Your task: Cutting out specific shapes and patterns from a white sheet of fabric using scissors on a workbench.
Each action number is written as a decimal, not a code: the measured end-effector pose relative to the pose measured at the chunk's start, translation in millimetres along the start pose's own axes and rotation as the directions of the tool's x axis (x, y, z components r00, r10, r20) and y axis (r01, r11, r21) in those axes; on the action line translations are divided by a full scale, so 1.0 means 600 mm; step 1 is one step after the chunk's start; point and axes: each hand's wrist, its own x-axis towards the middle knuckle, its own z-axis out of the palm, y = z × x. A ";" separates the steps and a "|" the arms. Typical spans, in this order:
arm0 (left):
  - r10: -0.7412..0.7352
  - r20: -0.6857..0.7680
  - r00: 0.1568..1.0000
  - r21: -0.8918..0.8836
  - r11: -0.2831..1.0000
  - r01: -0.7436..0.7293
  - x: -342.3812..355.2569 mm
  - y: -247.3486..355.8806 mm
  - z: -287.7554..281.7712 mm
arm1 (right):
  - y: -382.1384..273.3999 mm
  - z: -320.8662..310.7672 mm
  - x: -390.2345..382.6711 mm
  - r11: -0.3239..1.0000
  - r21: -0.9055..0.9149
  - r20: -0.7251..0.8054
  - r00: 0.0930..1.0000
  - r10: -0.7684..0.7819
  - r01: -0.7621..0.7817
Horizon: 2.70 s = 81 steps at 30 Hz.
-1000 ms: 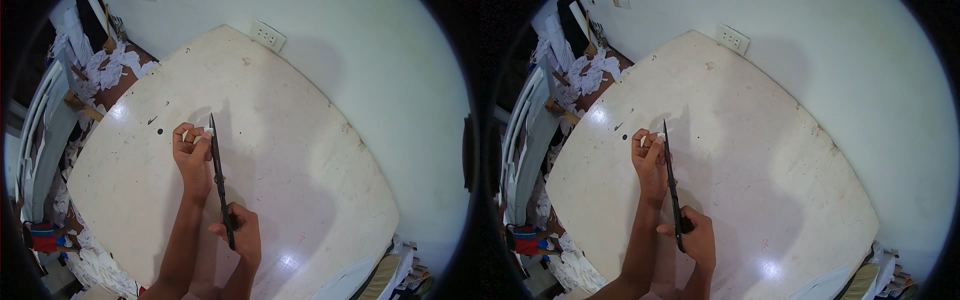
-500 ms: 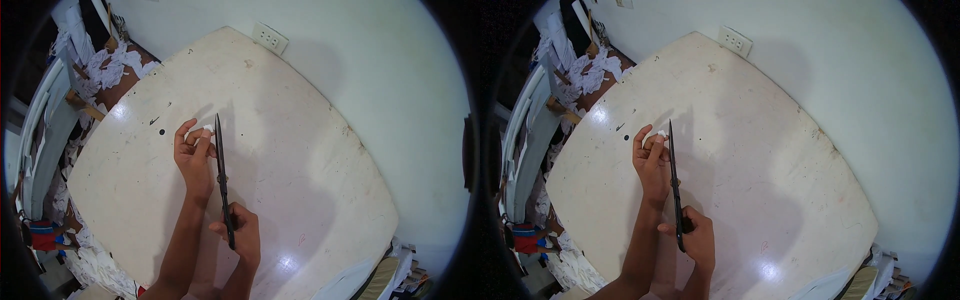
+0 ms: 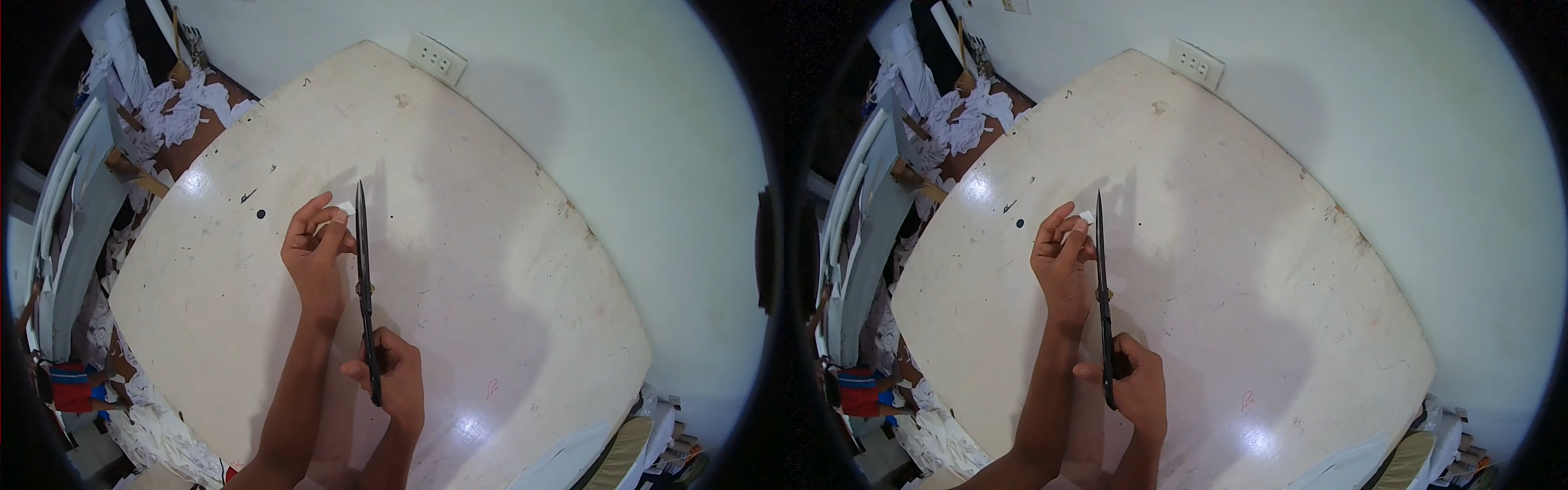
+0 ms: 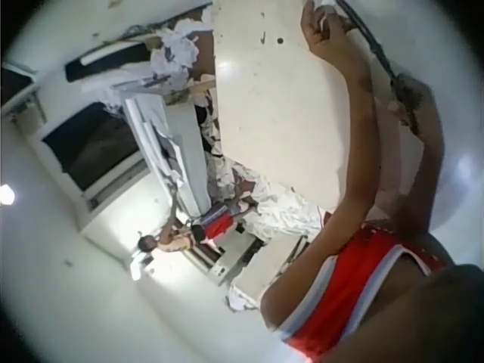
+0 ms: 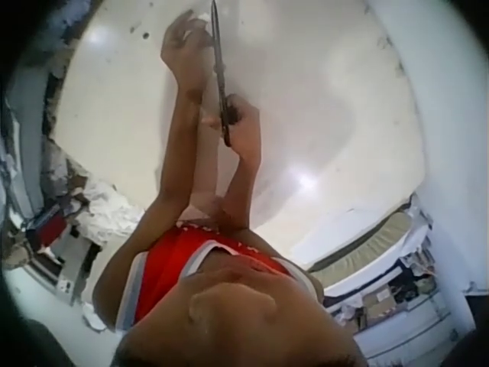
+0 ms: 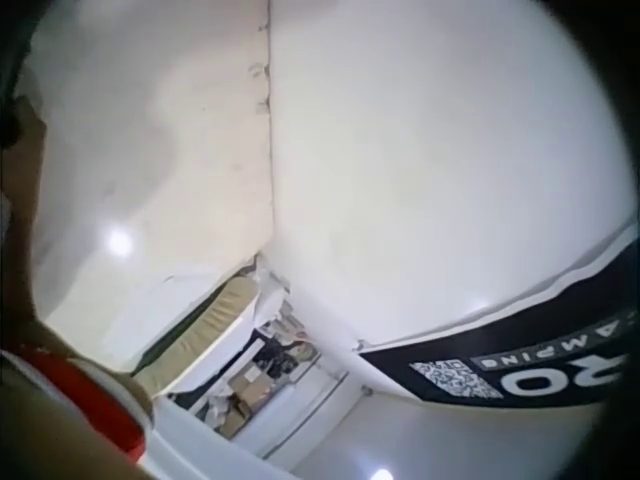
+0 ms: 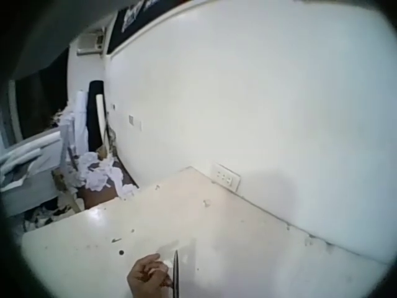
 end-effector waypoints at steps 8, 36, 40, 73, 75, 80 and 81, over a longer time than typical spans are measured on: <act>0.018 -0.019 1.000 -0.145 0.989 -0.021 0.001 0.001 -0.001 | 0.000 0.000 -0.002 0.998 -0.040 0.043 0.998 -0.037 0.038; 0.137 0.022 0.990 -0.117 0.984 -0.134 0.016 0.001 -0.027 | -0.010 0.002 -0.004 0.989 -0.149 0.058 0.998 0.035 -0.026; 0.113 0.014 0.994 -0.126 0.986 -0.110 0.015 0.002 -0.027 | -0.011 0.003 -0.005 0.992 -0.126 0.075 0.997 -0.013 0.023; 0.147 0.000 0.989 -0.105 0.984 -0.146 0.010 0.002 -0.025 | -0.021 0.006 -0.006 0.980 -0.162 0.029 0.992 0.122 -0.115; 0.141 -0.008 0.990 -0.110 0.984 -0.142 0.009 -0.001 -0.019 | -0.014 0.003 -0.006 0.991 -0.129 0.046 0.998 0.034 -0.028; 0.147 -0.001 0.989 -0.098 0.984 -0.147 0.009 0.005 -0.016 | -0.011 0.002 -0.005 0.996 -0.075 0.079 0.996 -0.032 0.038; 0.146 -0.002 0.989 -0.099 0.984 -0.145 0.009 0.004 -0.017 | -0.015 0.005 -0.006 0.994 -0.111 0.063 0.998 0.021 -0.014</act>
